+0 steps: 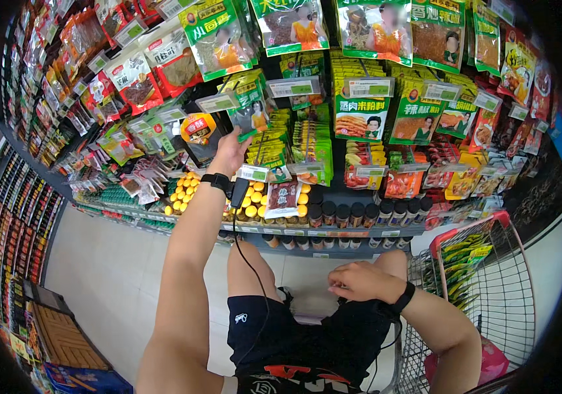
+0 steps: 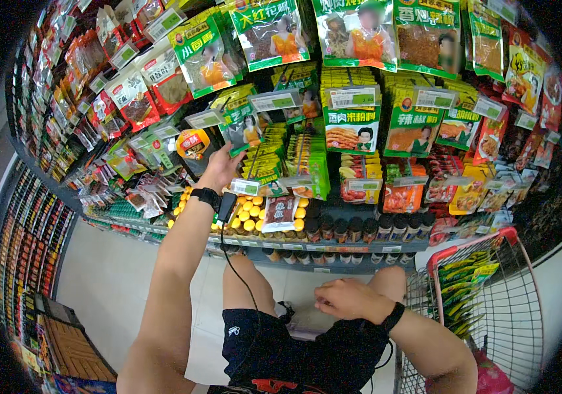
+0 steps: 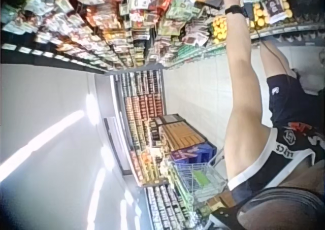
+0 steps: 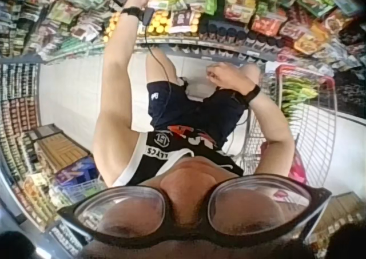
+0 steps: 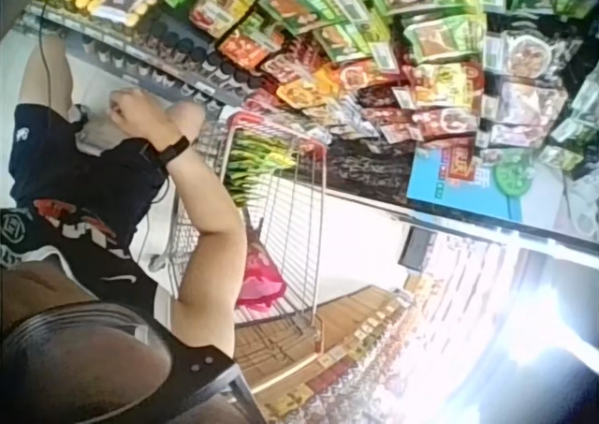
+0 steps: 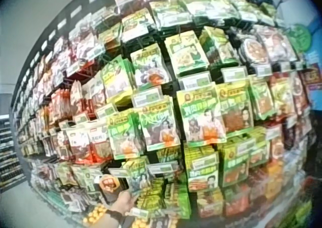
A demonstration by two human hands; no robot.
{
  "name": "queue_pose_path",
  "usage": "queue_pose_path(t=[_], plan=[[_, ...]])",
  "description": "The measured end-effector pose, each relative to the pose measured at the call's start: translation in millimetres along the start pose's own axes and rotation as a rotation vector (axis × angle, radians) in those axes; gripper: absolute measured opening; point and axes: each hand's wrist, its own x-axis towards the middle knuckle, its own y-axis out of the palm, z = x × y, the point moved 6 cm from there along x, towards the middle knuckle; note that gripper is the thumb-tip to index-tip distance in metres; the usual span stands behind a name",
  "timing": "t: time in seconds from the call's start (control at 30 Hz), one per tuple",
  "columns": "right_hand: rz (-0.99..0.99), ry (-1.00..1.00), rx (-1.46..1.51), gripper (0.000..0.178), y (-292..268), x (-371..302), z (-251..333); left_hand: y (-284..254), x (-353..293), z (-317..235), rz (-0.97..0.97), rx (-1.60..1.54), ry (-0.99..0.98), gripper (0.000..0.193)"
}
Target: Selecting packets of seasoning from the supermarket shelf and placing them into a shopping cart.
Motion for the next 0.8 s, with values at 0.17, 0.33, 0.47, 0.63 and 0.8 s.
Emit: queue_pose_path(t=[0.17,0.33,0.47,0.63,0.8], plan=[[0.01,-0.004,0.002,0.023,1,1,-4,-1,-21,9,-0.068,-0.064,-0.045,0.058],[0.043,0.052,-0.048,0.025,-3,-2,-7,28,-121,28,0.36,0.014,0.087,0.02],[0.048,0.071,-0.003,0.025,-1,-1,-10,39,-260,110,0.796,0.429,-0.144,0.047],[0.144,0.161,-0.014,0.022,2,3,-7,62,-420,195,1.092,0.228,-0.402,0.036],[-0.369,0.134,0.576,0.019,-85,-17,10,90,-480,189,1.409,0.337,0.032,0.023]])
